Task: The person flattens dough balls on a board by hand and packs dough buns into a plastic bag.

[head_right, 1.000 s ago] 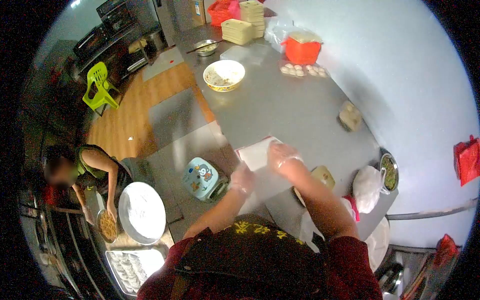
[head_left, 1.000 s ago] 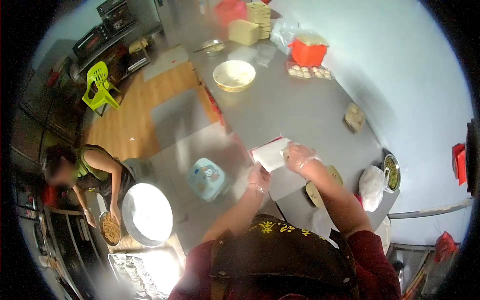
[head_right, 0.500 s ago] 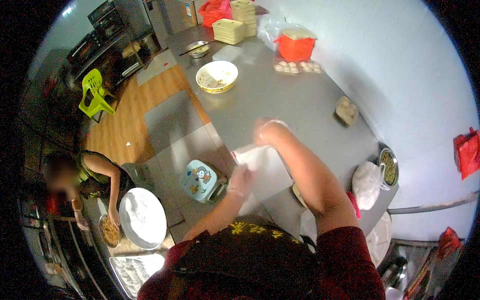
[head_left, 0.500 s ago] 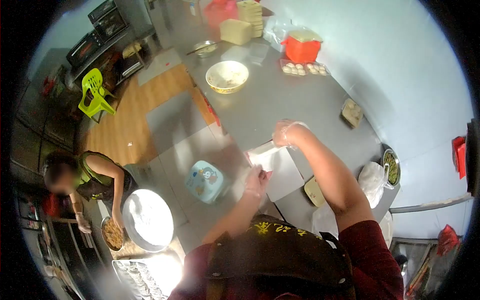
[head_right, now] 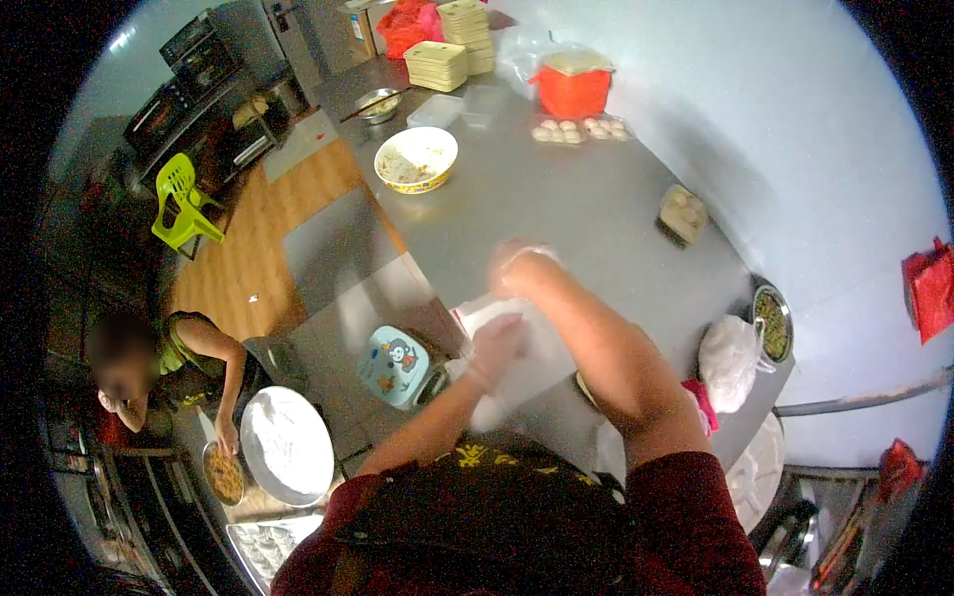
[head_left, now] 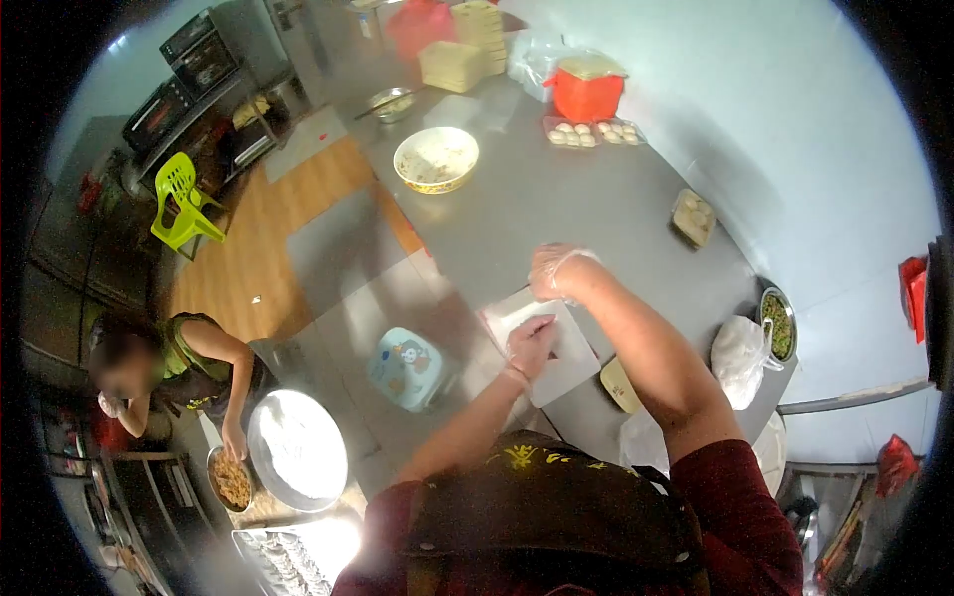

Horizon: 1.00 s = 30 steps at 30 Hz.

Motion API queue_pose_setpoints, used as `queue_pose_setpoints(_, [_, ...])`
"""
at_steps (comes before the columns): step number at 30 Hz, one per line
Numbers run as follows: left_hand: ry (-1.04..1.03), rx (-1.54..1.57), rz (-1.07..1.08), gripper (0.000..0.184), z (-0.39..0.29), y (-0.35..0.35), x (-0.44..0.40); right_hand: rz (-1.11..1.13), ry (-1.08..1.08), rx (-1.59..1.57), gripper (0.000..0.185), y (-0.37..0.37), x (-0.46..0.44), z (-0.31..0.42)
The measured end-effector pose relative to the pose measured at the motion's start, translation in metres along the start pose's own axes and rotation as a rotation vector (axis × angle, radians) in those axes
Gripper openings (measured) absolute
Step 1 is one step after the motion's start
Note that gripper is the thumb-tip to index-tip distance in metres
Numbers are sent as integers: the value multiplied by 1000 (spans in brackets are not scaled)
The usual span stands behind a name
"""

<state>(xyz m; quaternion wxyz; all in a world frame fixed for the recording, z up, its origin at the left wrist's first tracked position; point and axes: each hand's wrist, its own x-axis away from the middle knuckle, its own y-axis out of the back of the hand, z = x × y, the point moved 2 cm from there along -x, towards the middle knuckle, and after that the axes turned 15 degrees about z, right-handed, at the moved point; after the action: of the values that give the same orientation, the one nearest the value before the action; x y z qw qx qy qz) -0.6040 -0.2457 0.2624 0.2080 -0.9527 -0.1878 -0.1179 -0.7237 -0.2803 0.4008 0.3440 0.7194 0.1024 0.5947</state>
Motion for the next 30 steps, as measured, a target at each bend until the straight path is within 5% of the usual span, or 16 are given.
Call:
queue_pose_setpoints(1, [2,0,1,34,19,15,-10,1,0,-2,30,2,6,2])
queue_pose_setpoints(4, [-114,-909,-3,36,42,50,-20,-1,-3,-52,31,4,27,7])
queue_pose_setpoints(6, [258,-227,-209,37,-8,39,18,-71,-13,-158,31,4,41,9])
queue_pose_setpoints(10, [189,100,-295,32,20,63,33,-364,173,-24,26,-50,13,-5])
queue_pose_setpoints(12, [120,42,-377,27,17,66,45,-216,-7,-167,25,-87,7,-8])
queue_pose_setpoints(14, [58,-281,-539,24,23,83,49,-329,-130,-408,25,-114,44,4])
queue_pose_setpoints(15, [-101,-358,-526,22,63,108,31,-295,-82,-458,28,-140,42,0])
queue_pose_setpoints(16, [-99,-356,-528,22,52,99,36,-260,-33,-510,32,-166,36,-6])
queue_pose_setpoints(18, [-467,-793,-534,23,7,61,48,-305,14,-541,38,-203,31,-7])
queue_pose_setpoints(20, [-480,-825,-187,28,22,48,32,-349,58,-585,44,-221,24,-3])
queue_pose_setpoints(21, [-426,-1134,-43,33,17,36,25,-331,20,-677,46,-227,20,-1])
queue_pose_setpoints(22, [-422,-1135,-31,33,11,28,17,-310,-20,-769,48,-224,20,2])
queue_pose_setpoints(24, [-633,-1292,274,37,5,8,2,-294,-84,-737,44,-225,11,5])
queue_pose_setpoints(28, [-223,-1576,468,44,43,8,-38,-345,-88,-672,37,-242,-10,4])
queue_pose_setpoints(30, [-286,-1544,426,48,53,13,-36,-404,-23,-659,33,-246,-13,6])
